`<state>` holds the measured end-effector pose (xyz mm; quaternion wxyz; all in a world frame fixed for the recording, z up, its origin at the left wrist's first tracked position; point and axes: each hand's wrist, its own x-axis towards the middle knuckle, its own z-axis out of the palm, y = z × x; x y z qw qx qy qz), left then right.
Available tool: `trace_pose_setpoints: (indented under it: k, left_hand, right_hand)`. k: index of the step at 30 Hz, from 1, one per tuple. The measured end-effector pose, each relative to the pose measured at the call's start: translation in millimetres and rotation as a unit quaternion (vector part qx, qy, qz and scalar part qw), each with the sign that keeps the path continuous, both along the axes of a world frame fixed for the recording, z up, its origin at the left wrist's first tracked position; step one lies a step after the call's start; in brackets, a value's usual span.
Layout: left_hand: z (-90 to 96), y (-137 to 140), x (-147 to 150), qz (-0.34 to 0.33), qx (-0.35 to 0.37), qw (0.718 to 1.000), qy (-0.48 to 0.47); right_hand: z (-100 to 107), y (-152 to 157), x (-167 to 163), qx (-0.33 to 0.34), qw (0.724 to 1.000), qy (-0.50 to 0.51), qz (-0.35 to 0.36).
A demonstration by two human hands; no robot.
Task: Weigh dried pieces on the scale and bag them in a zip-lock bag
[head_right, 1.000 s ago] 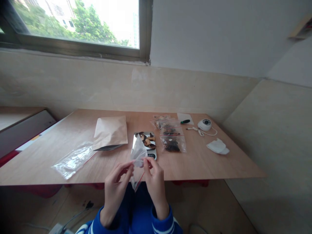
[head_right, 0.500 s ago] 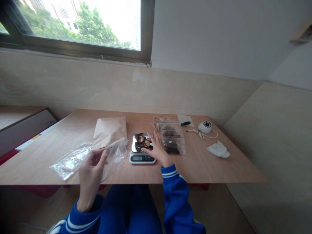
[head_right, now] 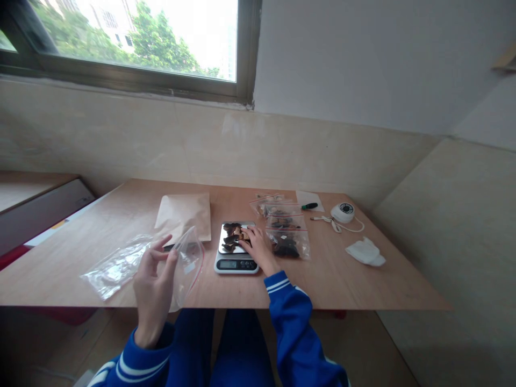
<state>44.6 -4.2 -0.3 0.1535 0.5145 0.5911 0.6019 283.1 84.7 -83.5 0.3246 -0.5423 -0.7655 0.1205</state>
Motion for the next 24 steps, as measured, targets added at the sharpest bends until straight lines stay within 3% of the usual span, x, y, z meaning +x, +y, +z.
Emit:
trace_pose_setpoints:
  k: [6,11,16,20,24]
  left_hand:
    - [-9.7,6.4,6.0,-0.031,-0.040,0.998,-0.042]
    - [-0.7,8.9,17.3,-0.048,-0.088,0.992,-0.073]
    - [1.7,11.7,22.1,-0.050,-0.100,0.989,-0.095]
    - [-4.9,15.9,19.5,-0.019,-0.110,0.990,-0.084]
    - [-8.7,18.3,18.2,0.001,-0.116,0.991,-0.074]
  right_hand:
    - [6.7,2.7,-2.6,0.009,1.000,-0.001,0.012]
    - [8.5,3.7,-4.4,0.009,1.000,0.000,0.029]
    - [4.9,7.1,-4.7,-0.003,0.999,0.033,-0.012]
    - [0.4,13.8,-3.8,0.000,0.995,0.080,-0.060]
    - [2.3,19.3,-5.8,0.011,0.995,0.091,-0.040]
